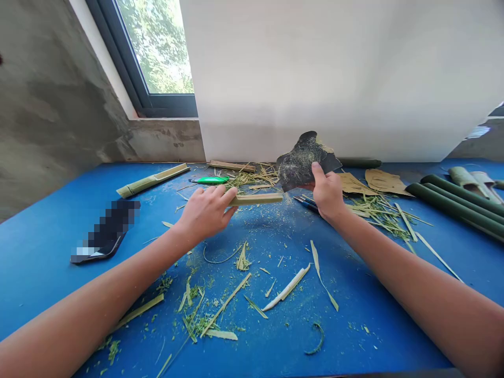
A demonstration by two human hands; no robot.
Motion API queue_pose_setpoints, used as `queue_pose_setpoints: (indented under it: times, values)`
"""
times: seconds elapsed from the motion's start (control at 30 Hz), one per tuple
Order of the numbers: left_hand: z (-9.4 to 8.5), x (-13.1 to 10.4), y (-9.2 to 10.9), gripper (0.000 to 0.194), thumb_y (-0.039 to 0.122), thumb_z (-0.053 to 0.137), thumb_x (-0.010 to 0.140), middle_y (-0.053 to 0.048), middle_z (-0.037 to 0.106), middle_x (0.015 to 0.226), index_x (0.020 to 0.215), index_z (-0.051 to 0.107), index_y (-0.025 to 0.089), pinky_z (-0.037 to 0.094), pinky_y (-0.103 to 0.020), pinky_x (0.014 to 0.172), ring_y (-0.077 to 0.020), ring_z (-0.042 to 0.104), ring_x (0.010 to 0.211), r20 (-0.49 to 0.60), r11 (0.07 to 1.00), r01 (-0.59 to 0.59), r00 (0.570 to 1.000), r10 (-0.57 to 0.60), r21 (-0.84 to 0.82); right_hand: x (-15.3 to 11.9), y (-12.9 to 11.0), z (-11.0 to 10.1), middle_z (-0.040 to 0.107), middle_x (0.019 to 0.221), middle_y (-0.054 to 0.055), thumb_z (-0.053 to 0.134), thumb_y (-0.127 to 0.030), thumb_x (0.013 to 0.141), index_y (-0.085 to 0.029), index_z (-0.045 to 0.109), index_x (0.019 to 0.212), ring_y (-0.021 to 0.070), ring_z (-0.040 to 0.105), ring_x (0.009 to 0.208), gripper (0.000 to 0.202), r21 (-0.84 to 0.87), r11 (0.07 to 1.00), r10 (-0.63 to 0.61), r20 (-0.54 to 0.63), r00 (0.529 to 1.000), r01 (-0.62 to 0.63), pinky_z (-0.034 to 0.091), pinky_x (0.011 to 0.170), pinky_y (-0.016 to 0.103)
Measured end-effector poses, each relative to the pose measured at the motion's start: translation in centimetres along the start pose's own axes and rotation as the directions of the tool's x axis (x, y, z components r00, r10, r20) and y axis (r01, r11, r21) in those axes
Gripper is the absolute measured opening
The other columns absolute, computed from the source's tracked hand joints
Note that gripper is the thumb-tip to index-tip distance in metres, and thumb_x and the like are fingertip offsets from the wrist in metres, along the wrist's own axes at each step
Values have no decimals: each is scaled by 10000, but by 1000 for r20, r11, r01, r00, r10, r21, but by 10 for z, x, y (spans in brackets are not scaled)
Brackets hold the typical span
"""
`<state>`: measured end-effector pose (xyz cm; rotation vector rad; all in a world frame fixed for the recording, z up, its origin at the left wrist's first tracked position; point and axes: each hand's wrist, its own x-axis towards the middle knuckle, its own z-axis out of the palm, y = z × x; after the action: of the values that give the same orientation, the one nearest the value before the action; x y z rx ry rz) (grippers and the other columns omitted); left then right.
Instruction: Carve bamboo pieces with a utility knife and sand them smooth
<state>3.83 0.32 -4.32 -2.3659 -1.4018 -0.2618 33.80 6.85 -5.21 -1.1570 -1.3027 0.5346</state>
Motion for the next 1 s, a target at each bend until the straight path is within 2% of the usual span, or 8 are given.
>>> queue_pose_setpoints:
  times: [0.07,0.13,0.23,0.4,0.67,0.8,0.87,1.0]
  values:
    - [6,-2,5,417,438,408,1038,-148,659,1163,1321,558,171,442,-399,820,-312,616,1038,31,996,-76,996,78,-40,-4,-2,-2,489,554,17,494,-708,921,-266,437,615,228,543,641,540,-235,962,-150,-42,988,136,471,659,370]
    - [12,-3,7,417,441,390,1045,-141,654,1168,1312,564,172,445,-397,851,-298,613,1050,77,984,-145,985,153,-103,-11,-7,-2,442,552,1,450,-709,941,-267,420,627,200,464,581,543,-364,902,-241,16,970,231,419,631,354]
    - [17,-2,2,412,463,379,1044,-116,658,1144,1276,591,197,452,-379,858,-272,618,1030,99,961,-207,969,228,-186,-20,-12,0,436,568,-6,381,-692,982,-264,431,678,187,427,563,528,-415,856,-284,120,951,308,376,606,334]
    - [19,1,-13,379,497,463,1000,-92,685,1070,1163,632,199,457,-363,818,-258,637,960,154,958,-174,965,212,-227,-18,-5,-2,538,663,28,322,-601,1040,-255,503,758,205,489,616,482,-458,784,-356,221,908,419,384,643,336]
    - [4,2,-15,310,246,391,1044,-129,662,1179,1238,632,258,413,-452,926,-298,589,1089,-117,979,-195,973,201,63,-11,8,-4,643,765,88,356,-476,1037,-241,546,808,254,584,717,380,-507,717,-376,298,878,479,404,681,347]
    - [-8,6,-25,222,350,650,934,-89,678,1133,1135,691,264,456,-402,869,-278,611,1025,-74,967,-107,993,92,-232,-12,12,-1,683,824,110,361,-432,1033,-224,589,858,264,604,736,356,-505,682,-373,382,845,530,427,703,358]
    - [-17,9,-33,333,423,755,843,-65,682,1078,1123,693,255,479,-341,776,-232,625,912,-30,867,7,999,-26,-498,-13,15,2,706,871,130,364,-422,1033,-211,622,897,280,627,780,359,-499,667,-365,427,827,553,448,736,372]
    - [-38,20,-48,480,454,819,756,-31,660,934,1141,653,219,475,-267,628,-154,599,737,57,452,215,940,-338,-866,-16,20,7,743,964,163,373,-404,1037,-183,682,984,305,672,881,384,-473,657,-372,472,799,586,492,811,403]
